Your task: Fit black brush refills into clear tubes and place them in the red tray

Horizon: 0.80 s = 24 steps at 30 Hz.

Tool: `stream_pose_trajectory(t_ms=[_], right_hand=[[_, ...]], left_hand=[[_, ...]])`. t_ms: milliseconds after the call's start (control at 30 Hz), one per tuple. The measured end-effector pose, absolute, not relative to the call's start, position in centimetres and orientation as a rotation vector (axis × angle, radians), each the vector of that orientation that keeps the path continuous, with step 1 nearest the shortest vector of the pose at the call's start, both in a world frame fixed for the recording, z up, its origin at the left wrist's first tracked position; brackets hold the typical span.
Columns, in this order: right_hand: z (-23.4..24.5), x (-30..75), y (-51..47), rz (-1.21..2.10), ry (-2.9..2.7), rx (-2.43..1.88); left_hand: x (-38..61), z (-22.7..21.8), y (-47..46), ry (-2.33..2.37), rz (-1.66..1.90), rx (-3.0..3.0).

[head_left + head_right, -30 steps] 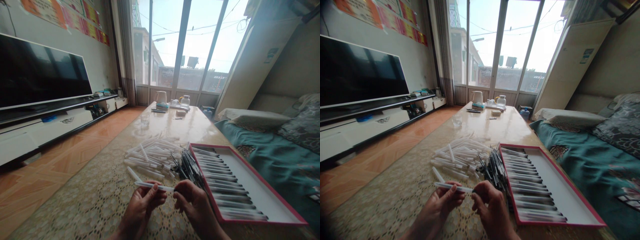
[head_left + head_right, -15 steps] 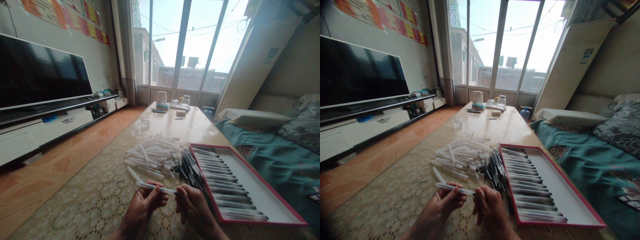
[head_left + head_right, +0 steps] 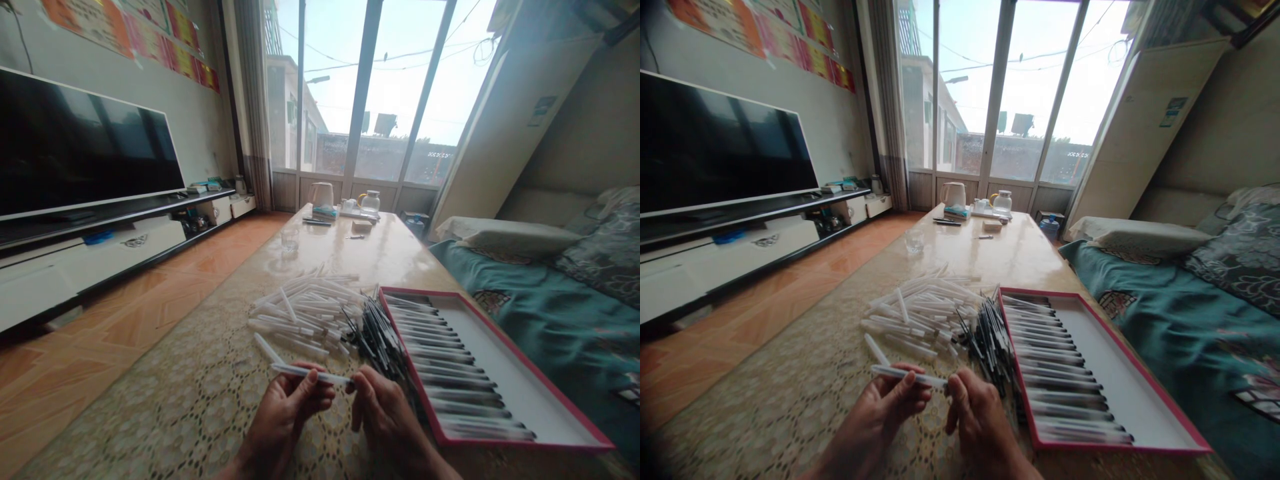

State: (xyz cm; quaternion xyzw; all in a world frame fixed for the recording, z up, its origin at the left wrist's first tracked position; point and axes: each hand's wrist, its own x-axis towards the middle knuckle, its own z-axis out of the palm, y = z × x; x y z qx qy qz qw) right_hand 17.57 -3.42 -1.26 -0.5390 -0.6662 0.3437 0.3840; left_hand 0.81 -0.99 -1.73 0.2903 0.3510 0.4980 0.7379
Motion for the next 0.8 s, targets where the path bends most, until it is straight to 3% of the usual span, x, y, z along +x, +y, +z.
stream_pose_trajectory(t_ms=[800], right_hand=[[-1.44, 17.73, -3.31, 0.843, -1.771, -1.392]], left_hand=[[0.8, -2.2, -0.69, 0.741, 1.093, 0.651]])
